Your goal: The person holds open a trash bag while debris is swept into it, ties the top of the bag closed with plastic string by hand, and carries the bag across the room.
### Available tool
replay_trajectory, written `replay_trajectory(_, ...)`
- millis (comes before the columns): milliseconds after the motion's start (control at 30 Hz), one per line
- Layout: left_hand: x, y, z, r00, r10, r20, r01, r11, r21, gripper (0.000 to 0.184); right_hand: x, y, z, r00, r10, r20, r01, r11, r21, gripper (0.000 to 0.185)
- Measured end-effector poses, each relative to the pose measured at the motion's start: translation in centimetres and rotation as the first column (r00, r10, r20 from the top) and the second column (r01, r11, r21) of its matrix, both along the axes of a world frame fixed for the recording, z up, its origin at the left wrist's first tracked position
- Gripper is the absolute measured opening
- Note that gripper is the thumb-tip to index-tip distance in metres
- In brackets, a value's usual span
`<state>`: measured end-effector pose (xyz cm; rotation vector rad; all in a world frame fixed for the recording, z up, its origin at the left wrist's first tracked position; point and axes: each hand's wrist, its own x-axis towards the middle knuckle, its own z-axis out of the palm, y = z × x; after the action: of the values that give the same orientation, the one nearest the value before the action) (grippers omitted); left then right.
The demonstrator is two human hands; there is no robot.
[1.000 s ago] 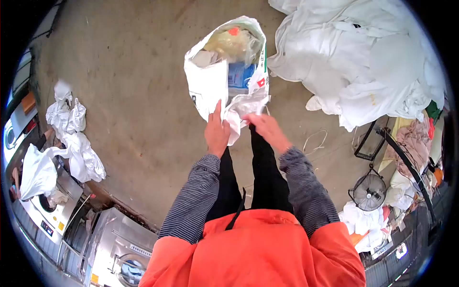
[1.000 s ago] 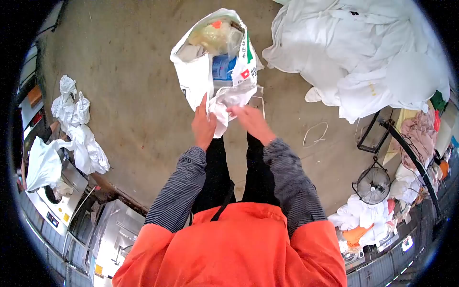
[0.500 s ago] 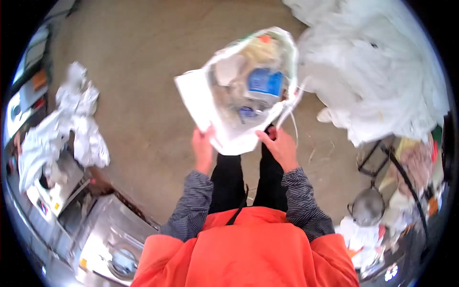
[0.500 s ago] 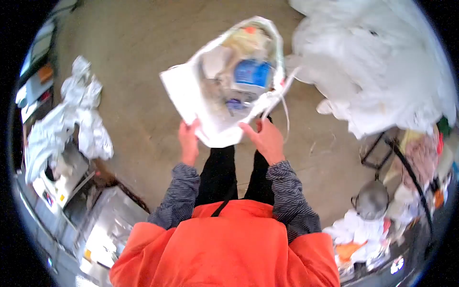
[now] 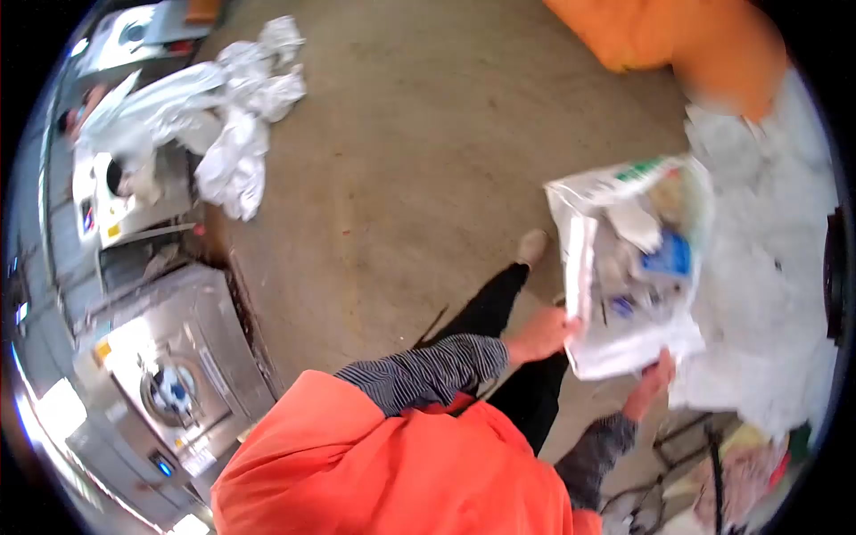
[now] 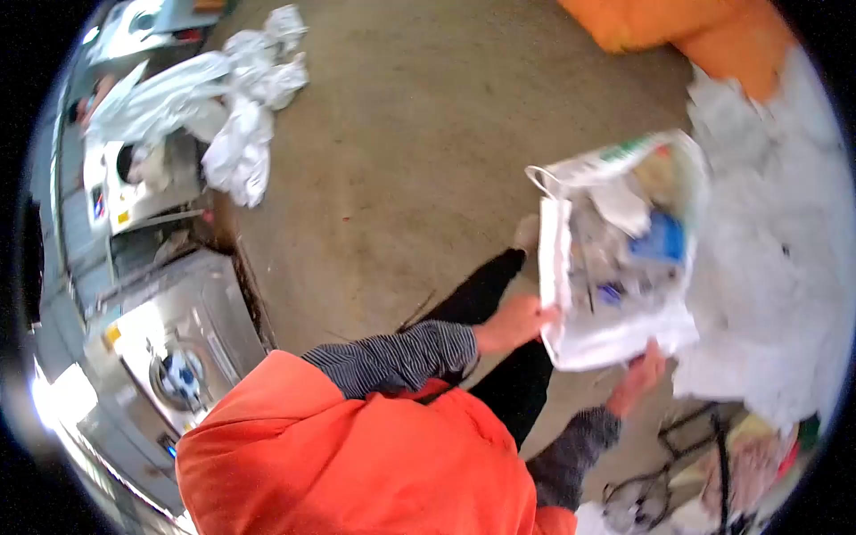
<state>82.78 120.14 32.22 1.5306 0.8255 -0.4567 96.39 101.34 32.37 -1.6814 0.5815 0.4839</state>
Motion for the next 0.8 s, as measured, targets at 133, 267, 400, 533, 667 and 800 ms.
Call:
replay_trajectory(133, -3.6, -1.9, -4.8, 0.996, -0.082, 0.041, 0.090, 0.945, -0.313, 0.031, -1.1, -7.5, -9.7, 0.987, 0.039, 0.153, -0.026, 0.996, -0.083, 0.021)
replay_trajectory(267, -4.9, -1.5, -3.0, 0.942, -0.327, 0.077, 0.328, 0.844, -0.425, 0.037, -2.9, -5.3, -4.3, 0.997, 0.049, -0.054, -0.054, 0.994, -0.094, 0.022)
replay_trajectory(400, -7.6, 1.0, -5.0, 0.953, -0.303, 0.017, 0.302, 0.942, -0.145, 0.034, -4.6, -6.1, -1.9, 0.997, -0.010, -0.072, 0.014, 0.998, 0.055, 0.026)
replay_trajectory(533, -10.0, 6.4, -3.9, 0.987, -0.027, -0.161, 0.032, 0.999, 0.029, 0.030, -8.2, -9.8, -1.2, 0.997, 0.001, -0.083, 0.005, 0.997, 0.074, 0.032)
replay_trajectory(667, -10.9, 9.9, -0.5, 0.977, 0.102, -0.187, -0.073, 0.985, 0.155, 0.028, -13.6, -15.4, -5.4, 0.996, 0.042, -0.079, -0.048, 0.996, -0.072, 0.039)
replay_trajectory(800, -11.0, 12.6, 2.0, 0.973, 0.192, -0.126, -0.154, 0.953, 0.261, 0.027, -15.6, -15.6, -3.7, 0.962, 0.013, -0.273, -0.010, 1.000, 0.012, 0.036)
